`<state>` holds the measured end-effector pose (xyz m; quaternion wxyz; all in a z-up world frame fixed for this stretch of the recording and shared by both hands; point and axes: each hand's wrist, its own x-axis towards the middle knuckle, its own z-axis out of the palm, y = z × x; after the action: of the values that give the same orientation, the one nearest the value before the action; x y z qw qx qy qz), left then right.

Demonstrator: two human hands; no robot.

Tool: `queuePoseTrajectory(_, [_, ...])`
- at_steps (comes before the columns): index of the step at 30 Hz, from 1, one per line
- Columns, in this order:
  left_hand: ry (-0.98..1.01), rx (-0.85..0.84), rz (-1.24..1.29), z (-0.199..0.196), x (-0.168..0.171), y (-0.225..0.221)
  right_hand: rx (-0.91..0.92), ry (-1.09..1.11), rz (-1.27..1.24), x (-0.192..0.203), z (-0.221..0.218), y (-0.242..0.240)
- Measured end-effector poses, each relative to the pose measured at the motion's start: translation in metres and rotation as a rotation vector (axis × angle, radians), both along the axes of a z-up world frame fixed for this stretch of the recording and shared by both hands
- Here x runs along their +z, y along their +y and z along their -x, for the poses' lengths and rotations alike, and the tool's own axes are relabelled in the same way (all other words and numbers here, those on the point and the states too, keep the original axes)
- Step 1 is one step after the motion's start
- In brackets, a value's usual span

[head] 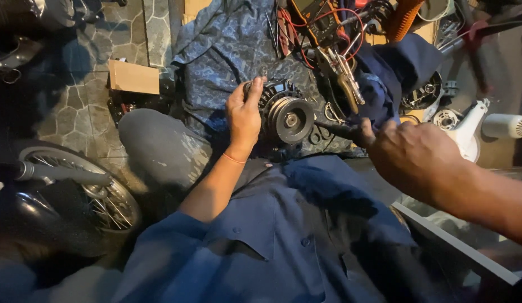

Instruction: The person is performing maintenance on an alternator, using a screwdriver to adjust or pry components and manually rotating the pulley to check for proper function.

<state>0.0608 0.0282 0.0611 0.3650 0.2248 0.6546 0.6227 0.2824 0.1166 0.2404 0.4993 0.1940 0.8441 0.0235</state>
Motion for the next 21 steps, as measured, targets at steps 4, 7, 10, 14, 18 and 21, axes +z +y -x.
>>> queuePoseTrajectory(4, [-0.033,0.0,0.002,0.0,0.0,-0.001,-0.045,0.124,-0.047,-0.006,-0.017,-0.001])
queuePoseTrajectory(7, [-0.023,-0.007,0.012,0.001,0.003,-0.002,-0.05,0.207,-0.016,-0.003,-0.022,-0.008])
queuePoseTrajectory(10, [0.007,-0.014,0.022,0.002,0.004,-0.002,0.094,0.204,-0.028,0.015,-0.02,-0.014])
queuePoseTrajectory(14, [0.095,-0.067,-0.042,0.004,-0.002,-0.005,0.185,0.202,-0.038,0.015,-0.022,-0.013])
queuePoseTrajectory(18, [0.201,-0.162,-0.028,0.003,-0.009,-0.008,0.136,0.039,0.079,-0.003,-0.035,-0.013])
queuePoseTrajectory(21, [0.254,-0.117,-0.011,-0.001,-0.006,-0.006,0.073,0.066,0.068,-0.006,-0.035,-0.013])
